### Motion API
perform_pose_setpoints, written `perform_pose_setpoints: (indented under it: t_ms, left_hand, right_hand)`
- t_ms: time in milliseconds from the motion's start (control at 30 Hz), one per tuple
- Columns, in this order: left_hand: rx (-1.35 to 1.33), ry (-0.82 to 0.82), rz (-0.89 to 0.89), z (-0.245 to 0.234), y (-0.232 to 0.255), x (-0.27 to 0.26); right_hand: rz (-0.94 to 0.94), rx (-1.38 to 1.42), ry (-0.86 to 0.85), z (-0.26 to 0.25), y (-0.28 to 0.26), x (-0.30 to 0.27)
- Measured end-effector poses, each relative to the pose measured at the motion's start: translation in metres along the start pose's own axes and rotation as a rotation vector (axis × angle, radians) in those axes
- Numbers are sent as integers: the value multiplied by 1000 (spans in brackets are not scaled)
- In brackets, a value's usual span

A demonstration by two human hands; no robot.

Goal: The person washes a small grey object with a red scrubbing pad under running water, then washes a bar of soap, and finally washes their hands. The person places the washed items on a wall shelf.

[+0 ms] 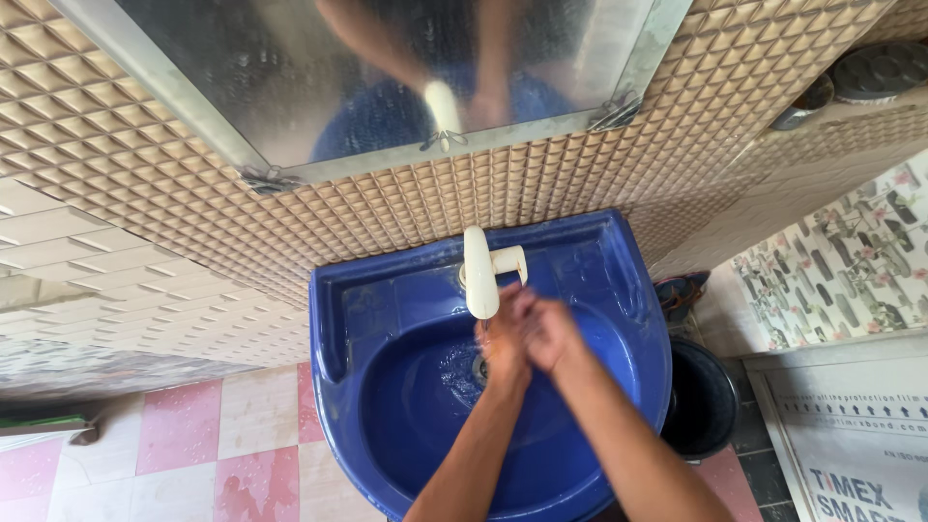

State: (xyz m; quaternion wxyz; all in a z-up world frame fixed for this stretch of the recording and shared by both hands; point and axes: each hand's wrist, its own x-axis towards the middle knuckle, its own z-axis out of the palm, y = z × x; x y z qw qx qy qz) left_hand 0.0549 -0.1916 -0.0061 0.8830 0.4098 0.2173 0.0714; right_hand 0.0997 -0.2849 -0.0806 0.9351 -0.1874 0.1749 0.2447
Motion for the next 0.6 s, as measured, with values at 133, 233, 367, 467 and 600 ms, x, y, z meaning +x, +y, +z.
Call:
perform_pose_setpoints:
  t_ms: [133,233,367,467,600]
  left_hand:
    - [832,-42,334,41,15,0]
    - [1128,-120,530,33,42,-20]
    - [1362,-130,844,15,42,-25]
    - [1287,-160,641,1,28,-17]
    - [461,-1,228,-12,20,-11]
  right_hand:
    - [-794,-1184,322,17,-46,-17]
    - [-1006,-2328,427,38,-56,-54]
    - [-880,-2371,520,66,-44,-47]
    - [-860,-2420,495,73,-35,-39]
    - [-926,-2291,99,68,-28,-59]
